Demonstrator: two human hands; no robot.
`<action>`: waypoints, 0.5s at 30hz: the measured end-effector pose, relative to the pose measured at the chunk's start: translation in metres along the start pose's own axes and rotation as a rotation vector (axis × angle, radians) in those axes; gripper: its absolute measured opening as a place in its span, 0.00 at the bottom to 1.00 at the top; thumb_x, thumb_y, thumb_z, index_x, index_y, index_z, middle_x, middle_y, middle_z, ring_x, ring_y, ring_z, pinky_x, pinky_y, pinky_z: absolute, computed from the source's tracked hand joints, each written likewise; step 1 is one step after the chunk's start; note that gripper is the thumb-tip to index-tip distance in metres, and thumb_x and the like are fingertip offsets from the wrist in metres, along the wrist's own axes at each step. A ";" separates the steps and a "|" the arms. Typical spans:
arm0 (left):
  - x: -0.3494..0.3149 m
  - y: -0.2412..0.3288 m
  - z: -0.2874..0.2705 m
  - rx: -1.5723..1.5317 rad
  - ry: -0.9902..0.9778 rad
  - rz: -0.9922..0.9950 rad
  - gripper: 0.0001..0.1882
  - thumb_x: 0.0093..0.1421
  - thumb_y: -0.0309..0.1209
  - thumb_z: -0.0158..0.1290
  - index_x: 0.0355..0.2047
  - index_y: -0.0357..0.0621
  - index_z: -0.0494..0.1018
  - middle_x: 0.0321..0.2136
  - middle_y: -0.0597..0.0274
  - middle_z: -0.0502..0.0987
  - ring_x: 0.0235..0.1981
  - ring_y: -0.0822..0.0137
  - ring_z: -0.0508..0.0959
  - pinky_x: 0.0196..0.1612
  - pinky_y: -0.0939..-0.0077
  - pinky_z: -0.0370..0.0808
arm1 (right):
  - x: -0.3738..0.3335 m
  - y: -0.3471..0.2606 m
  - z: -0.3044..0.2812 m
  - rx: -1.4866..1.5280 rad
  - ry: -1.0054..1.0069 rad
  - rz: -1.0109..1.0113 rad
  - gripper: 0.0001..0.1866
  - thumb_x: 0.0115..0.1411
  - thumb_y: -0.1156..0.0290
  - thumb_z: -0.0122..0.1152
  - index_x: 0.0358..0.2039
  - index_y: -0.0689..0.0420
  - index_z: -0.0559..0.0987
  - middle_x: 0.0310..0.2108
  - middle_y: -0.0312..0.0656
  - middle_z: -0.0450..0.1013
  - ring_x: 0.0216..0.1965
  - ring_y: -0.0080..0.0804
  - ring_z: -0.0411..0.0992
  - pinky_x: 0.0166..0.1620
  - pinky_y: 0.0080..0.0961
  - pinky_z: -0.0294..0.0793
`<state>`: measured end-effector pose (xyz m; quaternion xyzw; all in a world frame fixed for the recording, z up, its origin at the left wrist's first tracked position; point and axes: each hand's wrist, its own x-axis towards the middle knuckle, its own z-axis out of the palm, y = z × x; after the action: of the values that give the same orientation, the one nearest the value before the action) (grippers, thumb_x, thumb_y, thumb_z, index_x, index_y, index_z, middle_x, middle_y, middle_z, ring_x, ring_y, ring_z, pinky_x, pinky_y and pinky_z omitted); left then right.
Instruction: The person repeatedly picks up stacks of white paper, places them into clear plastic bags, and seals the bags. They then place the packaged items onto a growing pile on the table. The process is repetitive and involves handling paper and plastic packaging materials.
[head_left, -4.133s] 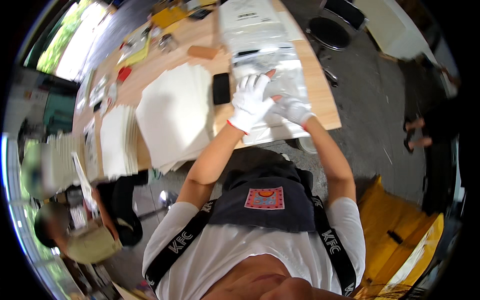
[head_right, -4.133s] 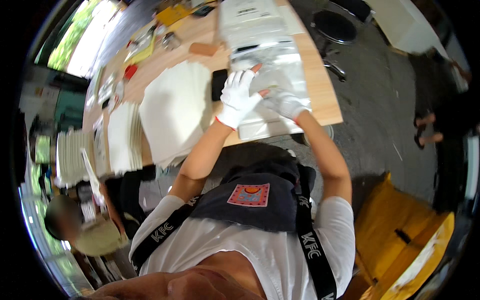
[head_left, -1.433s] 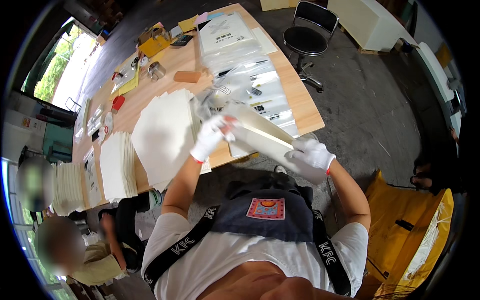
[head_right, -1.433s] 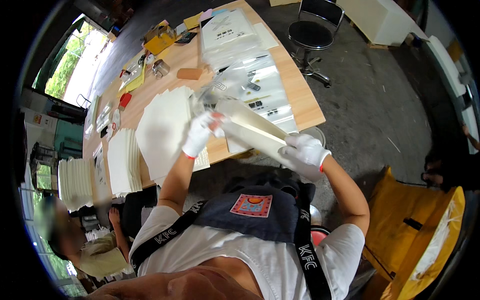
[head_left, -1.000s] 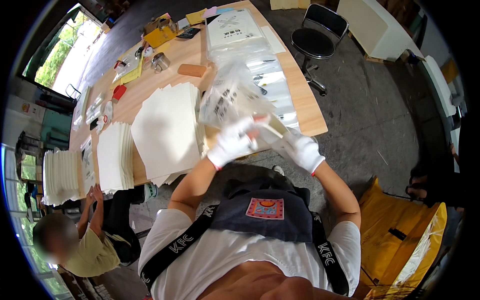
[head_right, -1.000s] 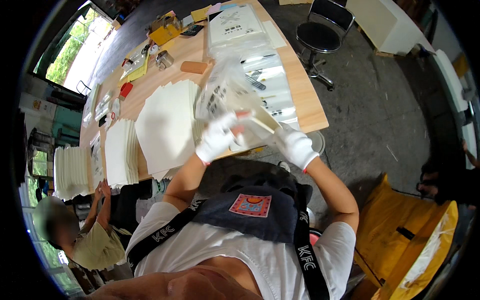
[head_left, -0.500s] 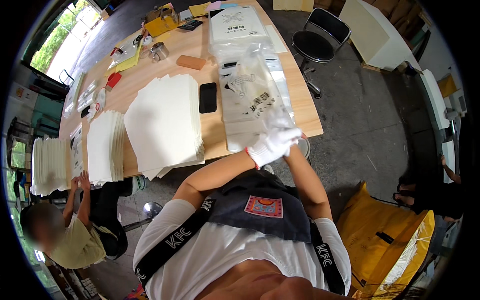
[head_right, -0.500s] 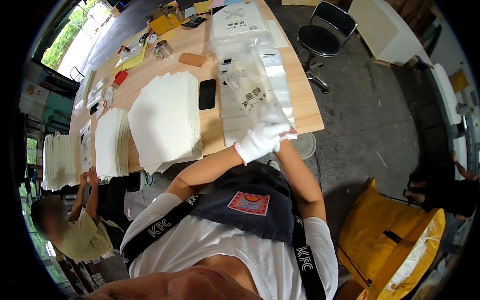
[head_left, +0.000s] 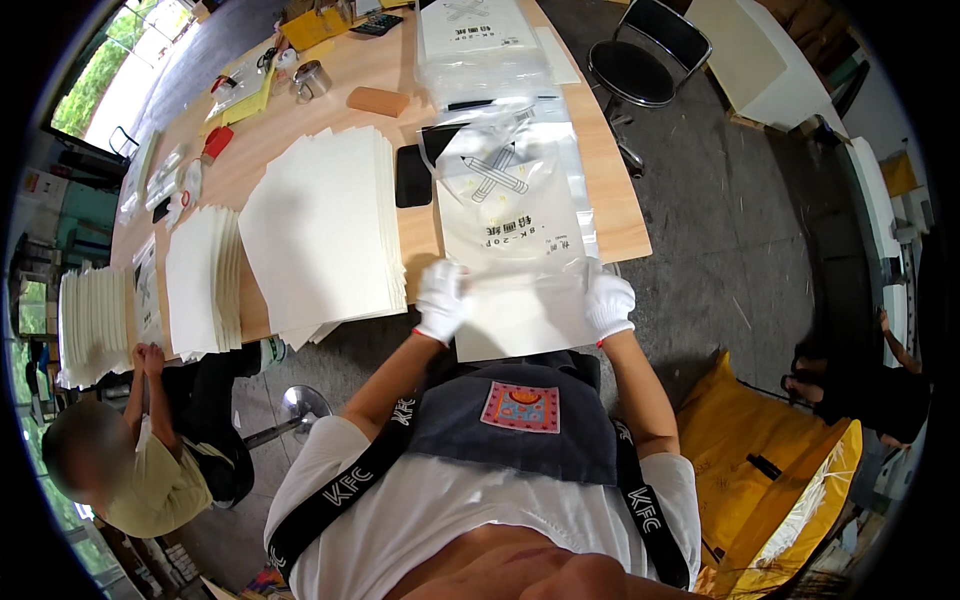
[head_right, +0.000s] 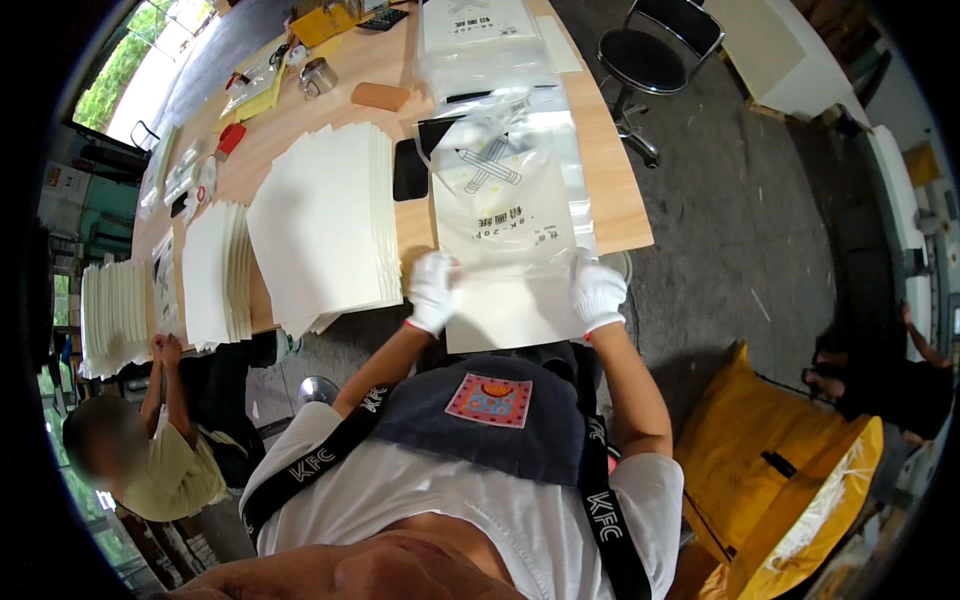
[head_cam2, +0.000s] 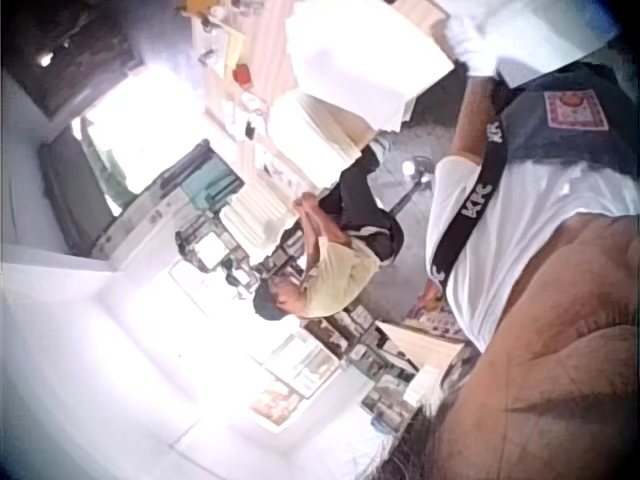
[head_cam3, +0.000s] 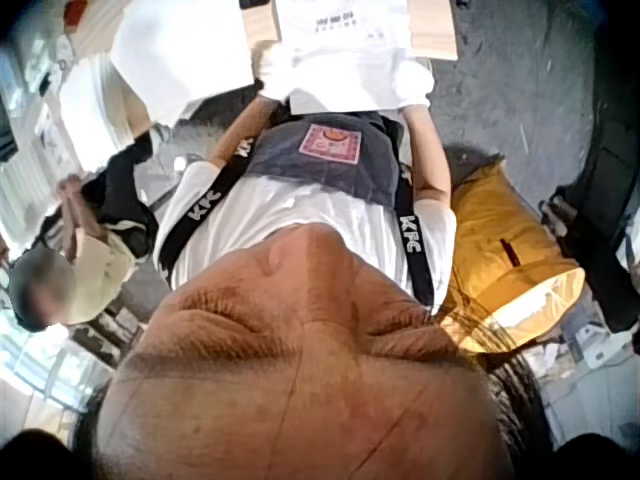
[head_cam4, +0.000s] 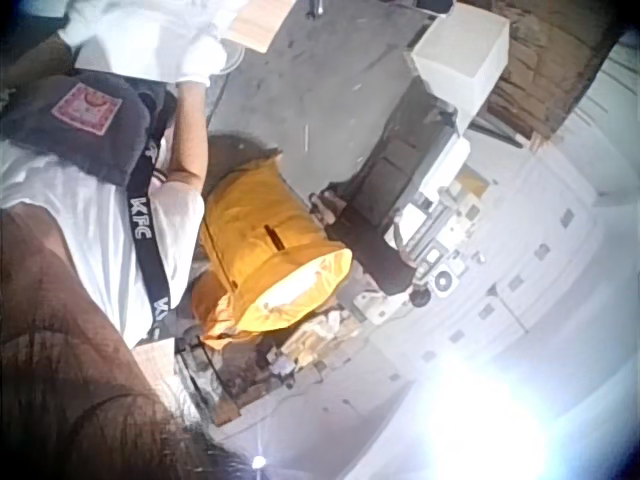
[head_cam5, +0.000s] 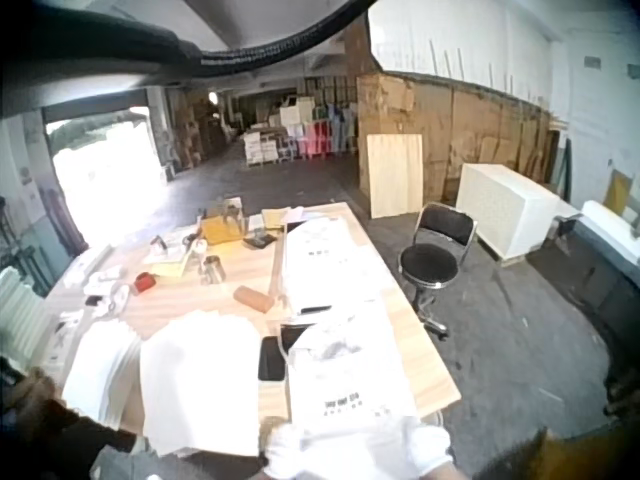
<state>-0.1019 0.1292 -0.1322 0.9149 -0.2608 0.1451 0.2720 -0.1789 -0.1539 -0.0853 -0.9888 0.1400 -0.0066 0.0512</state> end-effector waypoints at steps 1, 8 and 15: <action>-0.005 -0.023 0.008 -0.068 0.035 -0.142 0.11 0.49 0.27 0.59 0.32 0.44 0.70 0.34 0.55 0.73 0.35 0.53 0.73 0.38 0.60 0.71 | -0.004 -0.005 -0.004 -0.066 -0.041 -0.026 0.08 0.55 0.66 0.56 0.32 0.57 0.75 0.20 0.49 0.76 0.20 0.47 0.77 0.21 0.48 0.72; -0.071 0.015 -0.059 -0.529 -0.007 -0.278 0.08 0.53 0.21 0.60 0.24 0.42 0.70 0.22 0.62 0.70 0.23 0.71 0.72 0.31 0.76 0.71 | -0.095 -0.015 -0.060 -0.005 -0.450 -0.305 0.09 0.55 0.66 0.53 0.26 0.54 0.80 0.17 0.47 0.75 0.18 0.44 0.77 0.19 0.42 0.71; -0.062 0.036 -0.077 -0.443 -0.019 -0.164 0.11 0.45 0.15 0.55 0.20 0.42 0.64 0.17 0.61 0.62 0.18 0.69 0.66 0.22 0.76 0.63 | -0.108 -0.006 -0.050 0.124 -0.285 -0.321 0.14 0.59 0.61 0.50 0.26 0.55 0.80 0.15 0.45 0.73 0.14 0.42 0.72 0.16 0.43 0.69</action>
<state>-0.1824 0.1723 -0.0804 0.8522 -0.2136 0.0529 0.4746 -0.2826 -0.1235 -0.0344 -0.9843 -0.0283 0.1163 0.1296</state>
